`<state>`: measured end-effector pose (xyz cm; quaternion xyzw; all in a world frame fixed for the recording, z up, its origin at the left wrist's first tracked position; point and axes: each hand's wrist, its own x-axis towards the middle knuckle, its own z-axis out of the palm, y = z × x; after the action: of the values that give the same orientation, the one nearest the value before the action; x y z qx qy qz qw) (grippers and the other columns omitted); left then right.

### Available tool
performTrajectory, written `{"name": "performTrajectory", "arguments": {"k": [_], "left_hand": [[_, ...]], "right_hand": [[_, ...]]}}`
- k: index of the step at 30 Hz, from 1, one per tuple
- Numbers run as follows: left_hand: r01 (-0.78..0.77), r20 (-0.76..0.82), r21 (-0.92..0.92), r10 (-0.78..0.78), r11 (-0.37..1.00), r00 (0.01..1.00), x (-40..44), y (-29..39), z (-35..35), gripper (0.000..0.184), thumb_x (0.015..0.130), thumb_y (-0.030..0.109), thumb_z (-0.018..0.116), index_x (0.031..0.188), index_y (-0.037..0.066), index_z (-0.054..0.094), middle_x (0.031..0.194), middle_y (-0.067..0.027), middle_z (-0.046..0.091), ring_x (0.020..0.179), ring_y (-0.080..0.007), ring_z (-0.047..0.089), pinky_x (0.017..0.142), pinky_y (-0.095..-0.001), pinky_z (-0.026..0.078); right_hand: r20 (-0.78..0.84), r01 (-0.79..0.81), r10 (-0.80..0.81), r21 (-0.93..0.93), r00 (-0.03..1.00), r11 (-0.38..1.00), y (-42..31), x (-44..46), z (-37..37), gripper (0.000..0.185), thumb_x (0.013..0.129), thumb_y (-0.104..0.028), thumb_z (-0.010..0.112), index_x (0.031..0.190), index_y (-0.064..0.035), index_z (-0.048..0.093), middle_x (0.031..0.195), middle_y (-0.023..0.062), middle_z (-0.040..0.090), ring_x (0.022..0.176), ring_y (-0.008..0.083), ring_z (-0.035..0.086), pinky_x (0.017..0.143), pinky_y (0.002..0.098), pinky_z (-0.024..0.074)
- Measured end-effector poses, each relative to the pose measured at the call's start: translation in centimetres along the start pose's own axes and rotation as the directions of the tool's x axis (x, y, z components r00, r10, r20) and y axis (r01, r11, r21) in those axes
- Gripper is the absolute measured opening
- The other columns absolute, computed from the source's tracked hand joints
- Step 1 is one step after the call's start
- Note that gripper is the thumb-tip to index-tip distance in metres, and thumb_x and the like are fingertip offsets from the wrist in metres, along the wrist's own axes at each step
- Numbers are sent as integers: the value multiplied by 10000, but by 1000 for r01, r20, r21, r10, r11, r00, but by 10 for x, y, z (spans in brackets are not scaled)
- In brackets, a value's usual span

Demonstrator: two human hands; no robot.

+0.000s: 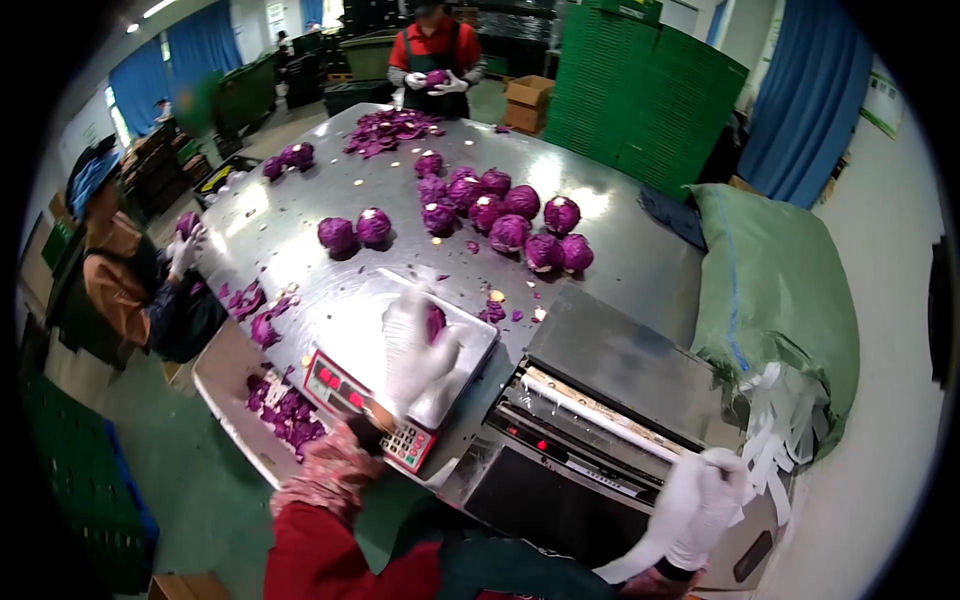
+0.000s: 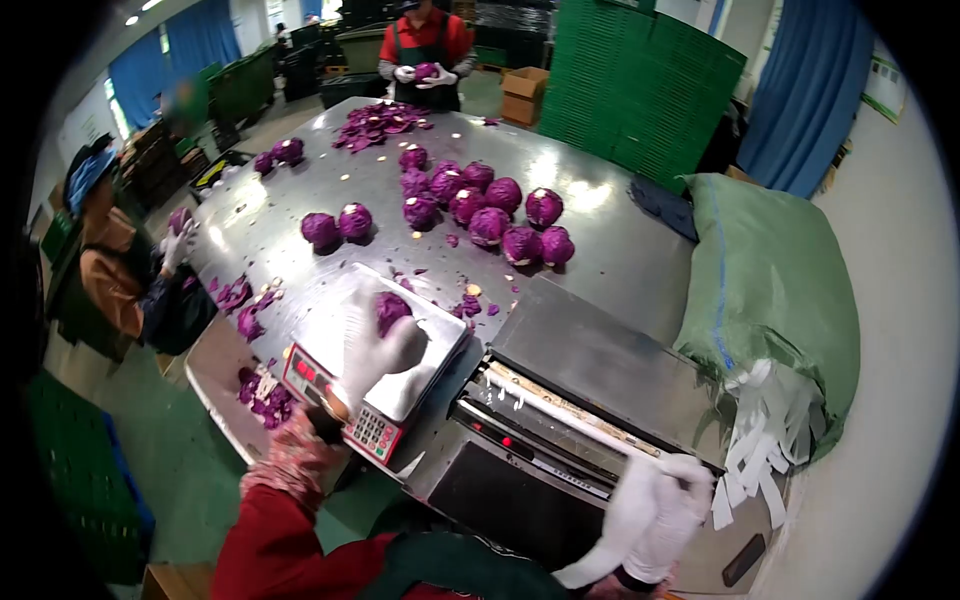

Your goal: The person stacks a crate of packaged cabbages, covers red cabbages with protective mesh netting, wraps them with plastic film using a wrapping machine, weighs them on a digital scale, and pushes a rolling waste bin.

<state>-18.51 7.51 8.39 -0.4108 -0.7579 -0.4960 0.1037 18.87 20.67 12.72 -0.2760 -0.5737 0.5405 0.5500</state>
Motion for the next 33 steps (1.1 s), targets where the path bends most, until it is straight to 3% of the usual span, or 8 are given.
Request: {"name": "performTrajectory", "arguments": {"k": [6, 17, 23, 25, 26, 28, 30, 33], "left_hand": [[351, 742, -570, 283, 743, 608, -91, 163, 35, 716, 938, 161, 539, 1542, 135, 156, 1488, -185, 378, 1077, -334, 630, 942, -333, 474], [764, 754, -643, 129, -52, 644, -119, 149, 89, 282, 986, 195, 549, 1208, 22, 569, 1178, -24, 575, 1127, -97, 518, 983, -261, 415], [521, 525, -828, -44, 207, 850, -105, 119, 67, 212, 978, 180, 554, 1084, 7, 613, 1063, -14, 634, 1021, -104, 575, 930, -260, 441], [541, 564, -816, -76, -204, 823, -88, 89, 48, 212, 995, 204, 526, 1038, 3, 576, 961, -38, 632, 914, -111, 599, 861, -279, 477], [550, 578, -778, -2, -303, 816, -78, 79, 25, 210, 1000, 221, 512, 1008, 15, 554, 914, -33, 614, 857, -119, 599, 805, -287, 498], [596, 579, -681, 186, -426, 794, -76, 42, 19, 233, 1000, 256, 511, 973, 26, 540, 859, -25, 595, 785, -127, 599, 737, -282, 513], [729, 766, -637, -100, -250, 635, -80, 52, -4, 205, 988, 237, 541, 957, 34, 530, 841, -13, 581, 770, -103, 585, 715, -268, 512], [634, 765, -637, 257, 439, 590, -112, 5, -25, 127, 994, 154, 536, 998, 32, 571, 915, 30, 561, 866, -38, 534, 774, -221, 464]], "right_hand": [[226, 118, -82, -152, 971, 981, 18, -26, 52, 149, 792, 76, 669, 892, -22, 619, 928, 66, 588, 902, 180, 563, 836, 283, 450], [195, 378, -337, -240, 921, 894, 43, 1, 53, 33, 950, -40, 550, 972, -29, 528, 860, 69, 560, 910, 166, 559, 809, 269, 459], [207, -147, 141, 12, 968, 989, 12, 11, 82, 159, 1004, -160, 491, 955, -15, 535, 759, 22, 517, 692, 95, 527, 642, 229, 450], [416, -443, 389, 38, 822, 896, 32, 3, 86, 232, 998, -215, 506, 972, 2, 583, 779, 11, 567, 685, 84, 560, 611, 228, 467], [619, -872, 721, -115, 311, 475, 95, 9, 45, 200, 964, -175, 564, 1033, 8, 609, 884, 25, 621, 745, 94, 589, 663, 236, 495], [761, -730, 603, -269, 239, 628, 53, -24, 78, 352, 891, -65, 640, 1218, 54, 582, 1131, 81, 655, 972, 144, 623, 890, 269, 486], [735, -645, 603, -302, 312, 702, 45, -23, 92, 427, 891, -91, 650, 1271, 73, 545, 1165, 104, 651, 1030, 161, 620, 931, 286, 474], [772, -771, 500, -21, 392, 637, 63, -4, 81, 316, 903, -157, 661, 1105, 79, 604, 1132, 168, 654, 1023, 198, 628, 908, 330, 499]]}}
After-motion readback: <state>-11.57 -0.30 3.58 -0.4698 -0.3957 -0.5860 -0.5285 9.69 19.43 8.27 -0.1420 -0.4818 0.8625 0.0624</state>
